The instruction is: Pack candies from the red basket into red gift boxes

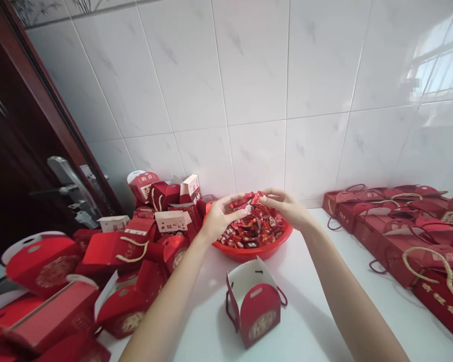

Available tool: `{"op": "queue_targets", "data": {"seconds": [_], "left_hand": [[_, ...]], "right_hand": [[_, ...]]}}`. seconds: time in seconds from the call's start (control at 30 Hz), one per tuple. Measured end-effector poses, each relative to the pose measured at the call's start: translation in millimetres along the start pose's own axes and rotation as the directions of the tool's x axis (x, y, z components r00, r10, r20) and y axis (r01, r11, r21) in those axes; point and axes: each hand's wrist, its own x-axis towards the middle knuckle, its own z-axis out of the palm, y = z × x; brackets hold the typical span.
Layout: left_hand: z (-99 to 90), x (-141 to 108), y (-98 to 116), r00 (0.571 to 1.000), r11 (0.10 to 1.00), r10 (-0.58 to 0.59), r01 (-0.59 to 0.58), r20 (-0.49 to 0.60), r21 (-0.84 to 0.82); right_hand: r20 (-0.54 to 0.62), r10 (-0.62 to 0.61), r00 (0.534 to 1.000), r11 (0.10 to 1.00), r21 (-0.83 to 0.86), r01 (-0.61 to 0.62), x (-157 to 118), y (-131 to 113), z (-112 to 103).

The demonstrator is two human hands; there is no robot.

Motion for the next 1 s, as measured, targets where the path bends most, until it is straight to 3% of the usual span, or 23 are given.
{"op": "queue_targets", "data": {"seconds": [0.2,0.3,0.4,0.53,0.7,0.83,1.0], "left_hand": [[-12.4,-57,51,0.983,0.947,-0.086,0.029,0.165,0.319],[-17.6,-74,69,0.957,0.856,-0.148,-0.002,0.248,0.517],[-17.1,-82,80,0.954,0.747,-0.177,-0.031,0.243,0.664],[-12.6,-86,83,0.952,0.657,-0.198,-0.046,0.232,0.752],[-9.7,-85,79,0.922,0.662,-0.242,-0.072,0.304,0.746],[-3.4,-81,74,0.888,0.682,-0.287,-0.073,0.358,0.728],[5.2,-78,69,0.82,0.673,-0.335,-0.136,0.463,0.727]], "right_hand": [[0.228,0.03,0.973,0.919,-0.389,0.063,-46,-36,26],[0.298,0.086,0.951,0.833,-0.545,0.096,-60,-40,40],[0.316,0.143,0.938,0.763,-0.638,0.099,-65,-35,51],[0.343,0.196,0.919,0.711,-0.695,0.107,-65,-31,57],[0.35,0.209,0.913,0.687,-0.717,0.117,-68,-38,50],[0.444,0.284,0.85,0.725,-0.68,0.112,-70,-41,43],[0.538,0.332,0.774,0.691,-0.698,0.189,-70,-41,39]]}}
